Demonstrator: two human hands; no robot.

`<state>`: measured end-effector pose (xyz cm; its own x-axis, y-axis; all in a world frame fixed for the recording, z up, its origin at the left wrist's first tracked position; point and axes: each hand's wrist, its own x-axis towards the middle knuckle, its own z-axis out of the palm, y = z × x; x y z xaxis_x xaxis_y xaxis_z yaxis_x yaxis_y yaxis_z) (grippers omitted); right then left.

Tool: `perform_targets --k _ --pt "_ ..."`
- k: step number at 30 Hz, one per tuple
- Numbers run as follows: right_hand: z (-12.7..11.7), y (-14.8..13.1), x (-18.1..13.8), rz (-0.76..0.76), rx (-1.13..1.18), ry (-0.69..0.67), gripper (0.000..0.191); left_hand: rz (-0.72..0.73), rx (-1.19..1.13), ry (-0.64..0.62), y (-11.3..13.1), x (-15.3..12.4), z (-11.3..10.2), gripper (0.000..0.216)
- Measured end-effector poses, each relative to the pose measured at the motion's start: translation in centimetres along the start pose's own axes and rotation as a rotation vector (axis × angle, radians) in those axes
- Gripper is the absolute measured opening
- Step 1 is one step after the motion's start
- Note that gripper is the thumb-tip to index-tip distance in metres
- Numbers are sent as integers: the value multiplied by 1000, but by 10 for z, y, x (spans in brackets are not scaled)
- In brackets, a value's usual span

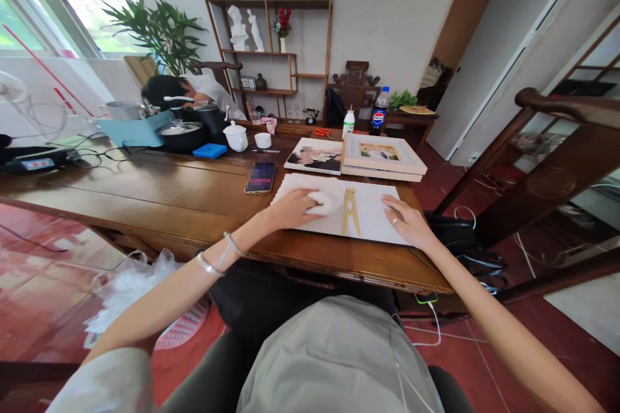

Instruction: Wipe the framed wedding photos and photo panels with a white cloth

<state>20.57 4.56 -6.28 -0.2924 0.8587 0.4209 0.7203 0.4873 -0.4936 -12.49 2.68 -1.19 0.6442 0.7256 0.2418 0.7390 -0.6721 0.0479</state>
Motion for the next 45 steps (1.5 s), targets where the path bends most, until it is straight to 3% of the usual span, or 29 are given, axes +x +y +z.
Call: perform_targets --k 5,8,11,16,20,23,29,33,36,45 --pt "0 0 -1 8 15 -5 36 -5 -42 -31 -41 50 7 39" --pt "0 0 -1 7 12 -7 37 -3 -29 -54 -41 56 5 42" --pt "0 1 -1 -7 -1 -16 38 16 16 -110 -18 37 -3 44" --pt "1 3 -1 -9 -13 -11 38 120 70 -144 36 -24 -17 25" --pt "1 4 -1 -13 -21 -20 39 158 96 -150 42 -44 -17 19" --pt "1 4 0 -12 -25 -18 39 127 76 -126 24 -25 -10 21" --pt "1 6 -1 -17 -21 -27 40 56 22 -28 -22 45 14 28" --pt "0 5 -1 -12 -31 -33 40 53 -34 -5 -29 66 19 26" --pt "0 3 -1 -18 -32 -30 39 61 -53 -34 -16 57 12 28" --pt "1 3 0 -12 -39 -25 38 225 -58 -120 55 -19 -10 22"
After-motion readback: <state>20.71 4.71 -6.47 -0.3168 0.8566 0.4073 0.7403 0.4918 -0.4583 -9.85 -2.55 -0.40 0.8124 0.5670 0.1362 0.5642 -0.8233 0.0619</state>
